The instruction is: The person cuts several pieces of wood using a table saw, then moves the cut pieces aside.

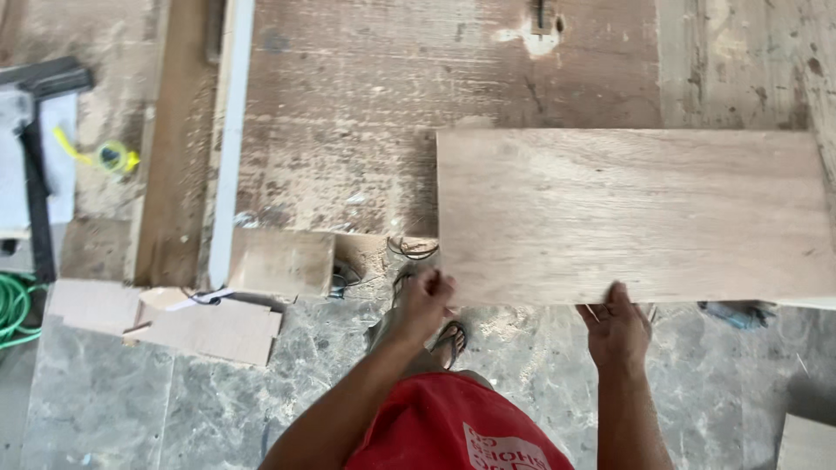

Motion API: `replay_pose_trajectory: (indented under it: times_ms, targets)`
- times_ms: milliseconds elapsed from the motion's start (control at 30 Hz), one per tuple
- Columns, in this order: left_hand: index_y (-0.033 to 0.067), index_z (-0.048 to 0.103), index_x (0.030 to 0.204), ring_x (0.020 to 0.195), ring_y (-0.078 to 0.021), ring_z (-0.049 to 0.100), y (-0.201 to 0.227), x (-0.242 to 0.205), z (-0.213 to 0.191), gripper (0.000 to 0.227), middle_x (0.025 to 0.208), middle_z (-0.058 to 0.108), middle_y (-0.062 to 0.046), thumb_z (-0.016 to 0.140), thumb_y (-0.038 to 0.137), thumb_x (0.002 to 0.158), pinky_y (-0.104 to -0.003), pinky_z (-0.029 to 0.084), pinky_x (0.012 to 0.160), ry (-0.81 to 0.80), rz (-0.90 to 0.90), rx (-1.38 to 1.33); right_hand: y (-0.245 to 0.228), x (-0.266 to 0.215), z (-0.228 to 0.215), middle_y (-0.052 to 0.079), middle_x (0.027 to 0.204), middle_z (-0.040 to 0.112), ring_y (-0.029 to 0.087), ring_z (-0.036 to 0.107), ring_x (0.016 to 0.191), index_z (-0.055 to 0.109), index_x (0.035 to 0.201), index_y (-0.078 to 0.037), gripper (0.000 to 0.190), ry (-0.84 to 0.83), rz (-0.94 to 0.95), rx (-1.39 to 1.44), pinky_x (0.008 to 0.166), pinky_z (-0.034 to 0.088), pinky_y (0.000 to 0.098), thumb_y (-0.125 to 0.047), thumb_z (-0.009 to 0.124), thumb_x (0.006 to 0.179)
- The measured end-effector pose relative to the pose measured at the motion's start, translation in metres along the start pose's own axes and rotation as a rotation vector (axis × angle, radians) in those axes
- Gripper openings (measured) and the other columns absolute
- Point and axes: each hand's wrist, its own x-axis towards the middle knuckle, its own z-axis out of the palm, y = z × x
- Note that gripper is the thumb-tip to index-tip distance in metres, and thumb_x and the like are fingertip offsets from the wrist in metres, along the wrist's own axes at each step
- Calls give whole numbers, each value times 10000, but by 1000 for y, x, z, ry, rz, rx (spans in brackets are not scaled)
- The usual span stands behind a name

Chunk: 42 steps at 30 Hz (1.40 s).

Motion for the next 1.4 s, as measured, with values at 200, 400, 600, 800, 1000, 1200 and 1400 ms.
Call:
replay_pose_trajectory:
  times_ms: [200,400,600,800,1000,1200,1400]
  targets:
    - [-26,714,1185,741,-257,710,-24,45,-133,295,941,724,-237,667,138,944,-358,606,596,391,217,170,75,-95,114,217,952,545,472,667,894,399,1200,125,403,-117,177,-11,882,564,719,-110,678,1029]
    - [140,738,1281,1332,-339,607,-21,68,-240,453,1306,712,-131,788,387,904,-525,378,1160,656,556,1023,133,-152,220,184,913,591,429,723,800,429,1215,51,336,-156,263,56,812,657,611,-92,660,1016]
    - [168,728,1292,1275,-417,604,-5,102,-241,680,1338,681,-145,911,425,690,-531,429,1058,389,1148,1294,178,-147,265,218,871,647,360,752,770,447,1173,67,328,-241,305,-26,760,695,497,-154,644,1033]
    - [249,380,1593,1564,-463,205,56,103,-203,963,1689,287,-147,794,573,787,-806,180,1156,-106,580,1618,159,-177,298,332,1010,694,433,758,949,466,1167,97,357,-298,383,-211,824,646,596,-212,612,1063]
    - [271,343,1621,1535,-518,225,54,124,-204,939,1678,286,-180,771,544,831,-892,249,1033,-38,628,1689,127,-183,298,174,722,733,255,730,563,580,907,-56,466,-441,418,-667,529,632,397,-497,724,953]
    - [273,177,1677,1578,-442,179,53,133,-206,988,1728,214,-119,662,582,874,-873,254,1045,-72,511,1763,120,-158,268,117,999,767,352,761,701,586,1386,-162,569,-553,-897,-1711,602,621,535,-429,699,896]
    - [280,158,1677,1586,-415,190,73,144,-191,974,1730,227,-96,613,629,890,-861,270,1048,-71,439,1837,118,-113,281,33,782,745,270,750,627,694,1236,-155,374,-714,-1323,-1812,506,580,390,-193,657,865]
